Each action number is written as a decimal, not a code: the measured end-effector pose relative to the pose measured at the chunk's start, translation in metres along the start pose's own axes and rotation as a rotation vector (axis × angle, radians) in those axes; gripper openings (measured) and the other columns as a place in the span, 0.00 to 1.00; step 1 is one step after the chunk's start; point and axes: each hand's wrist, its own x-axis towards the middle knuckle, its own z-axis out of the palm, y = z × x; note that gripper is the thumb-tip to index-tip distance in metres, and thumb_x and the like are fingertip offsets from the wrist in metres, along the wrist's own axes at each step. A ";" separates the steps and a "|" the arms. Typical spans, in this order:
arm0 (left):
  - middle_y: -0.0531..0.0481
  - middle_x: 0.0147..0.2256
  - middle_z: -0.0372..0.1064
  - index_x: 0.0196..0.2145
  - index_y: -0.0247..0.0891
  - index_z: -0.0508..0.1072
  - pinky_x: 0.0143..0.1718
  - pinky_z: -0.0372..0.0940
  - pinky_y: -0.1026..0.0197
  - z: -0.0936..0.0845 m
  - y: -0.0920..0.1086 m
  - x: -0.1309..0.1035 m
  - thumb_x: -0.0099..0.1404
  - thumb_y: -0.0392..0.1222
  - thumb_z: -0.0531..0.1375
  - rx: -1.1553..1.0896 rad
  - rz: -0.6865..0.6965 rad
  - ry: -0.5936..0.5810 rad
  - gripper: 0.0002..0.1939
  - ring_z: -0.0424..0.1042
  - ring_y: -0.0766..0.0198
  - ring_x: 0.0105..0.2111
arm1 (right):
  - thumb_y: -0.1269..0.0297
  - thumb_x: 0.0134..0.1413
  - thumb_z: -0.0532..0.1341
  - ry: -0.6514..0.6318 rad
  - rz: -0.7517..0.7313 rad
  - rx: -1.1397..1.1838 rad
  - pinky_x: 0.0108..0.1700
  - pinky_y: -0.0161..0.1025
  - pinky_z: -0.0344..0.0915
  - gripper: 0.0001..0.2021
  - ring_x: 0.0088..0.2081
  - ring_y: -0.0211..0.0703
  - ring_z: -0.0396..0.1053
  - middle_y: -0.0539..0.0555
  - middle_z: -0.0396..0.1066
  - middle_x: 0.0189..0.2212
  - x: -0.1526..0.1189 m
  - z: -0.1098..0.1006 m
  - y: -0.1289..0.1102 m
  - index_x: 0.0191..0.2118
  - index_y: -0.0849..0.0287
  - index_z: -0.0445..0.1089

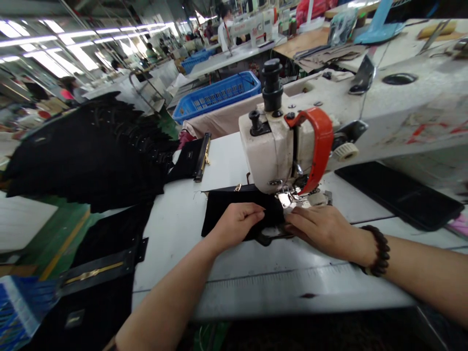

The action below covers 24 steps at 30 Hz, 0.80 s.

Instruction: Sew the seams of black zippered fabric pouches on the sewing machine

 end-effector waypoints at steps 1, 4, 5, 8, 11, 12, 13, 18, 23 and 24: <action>0.49 0.32 0.72 0.32 0.33 0.73 0.37 0.64 0.63 0.000 -0.001 0.000 0.61 0.39 0.53 -0.036 -0.048 0.004 0.10 0.71 0.62 0.34 | 0.70 0.61 0.49 0.009 0.018 -0.019 0.24 0.36 0.57 0.08 0.25 0.38 0.63 0.53 0.68 0.27 0.000 0.001 0.000 0.37 0.65 0.64; 0.53 0.22 0.67 0.27 0.33 0.71 0.27 0.61 0.65 0.002 0.000 0.000 0.62 0.42 0.51 -0.097 -0.187 0.030 0.13 0.67 0.64 0.25 | 0.71 0.60 0.49 -0.028 0.038 -0.055 0.23 0.36 0.56 0.08 0.25 0.38 0.64 0.53 0.68 0.29 0.000 0.002 0.000 0.42 0.65 0.63; 0.54 0.21 0.65 0.26 0.33 0.70 0.26 0.59 0.65 0.002 0.001 0.000 0.62 0.42 0.51 -0.085 -0.207 0.045 0.14 0.65 0.65 0.24 | 0.72 0.60 0.49 -0.047 0.039 -0.054 0.23 0.36 0.56 0.08 0.25 0.38 0.64 0.53 0.68 0.30 0.000 0.002 0.000 0.42 0.64 0.63; 0.55 0.22 0.65 0.26 0.33 0.70 0.29 0.59 0.66 0.002 0.009 0.002 0.62 0.40 0.50 0.041 -0.174 0.102 0.12 0.65 0.66 0.26 | 0.71 0.60 0.49 -0.020 0.067 -0.059 0.22 0.36 0.55 0.08 0.24 0.38 0.64 0.55 0.69 0.31 0.001 0.001 0.000 0.40 0.64 0.64; 0.55 0.23 0.65 0.24 0.33 0.69 0.29 0.58 0.66 0.000 0.018 0.006 0.62 0.37 0.50 0.171 -0.125 0.148 0.12 0.65 0.67 0.26 | 0.71 0.60 0.48 0.019 0.079 -0.089 0.22 0.36 0.53 0.11 0.23 0.39 0.63 0.56 0.69 0.30 0.002 0.000 0.002 0.42 0.66 0.65; 0.55 0.22 0.65 0.23 0.34 0.69 0.29 0.57 0.67 -0.001 0.021 0.007 0.62 0.36 0.50 0.209 -0.115 0.162 0.12 0.65 0.67 0.26 | 0.72 0.59 0.47 0.000 0.058 -0.086 0.22 0.36 0.53 0.11 0.23 0.39 0.63 0.56 0.69 0.29 0.002 0.000 0.002 0.41 0.65 0.65; 0.55 0.22 0.65 0.22 0.34 0.68 0.28 0.57 0.67 -0.001 0.023 0.009 0.61 0.36 0.51 0.243 -0.102 0.179 0.12 0.65 0.67 0.25 | 0.74 0.58 0.47 -0.036 0.031 -0.075 0.22 0.36 0.53 0.12 0.23 0.39 0.62 0.55 0.68 0.28 0.002 0.000 0.002 0.40 0.64 0.66; 0.51 0.26 0.69 0.25 0.34 0.69 0.32 0.62 0.65 0.004 0.026 0.009 0.63 0.34 0.50 0.332 0.070 0.215 0.12 0.69 0.65 0.29 | 0.76 0.55 0.50 -0.166 -0.048 -0.003 0.22 0.37 0.52 0.11 0.22 0.38 0.60 0.52 0.67 0.26 0.001 0.009 0.000 0.36 0.64 0.69; 0.44 0.36 0.71 0.35 0.30 0.70 0.41 0.67 0.61 0.017 0.020 0.001 0.65 0.34 0.48 0.409 0.394 0.168 0.11 0.70 0.63 0.38 | 0.77 0.53 0.52 -0.236 -0.043 0.033 0.20 0.37 0.49 0.10 0.22 0.37 0.62 0.52 0.68 0.26 0.000 0.013 0.000 0.37 0.64 0.69; 0.43 0.37 0.71 0.36 0.29 0.70 0.42 0.67 0.61 0.019 0.018 -0.001 0.65 0.34 0.48 0.431 0.439 0.141 0.12 0.70 0.63 0.39 | 0.77 0.53 0.53 -0.256 -0.037 0.028 0.19 0.37 0.47 0.09 0.22 0.36 0.61 0.51 0.68 0.25 0.000 0.012 0.000 0.36 0.64 0.69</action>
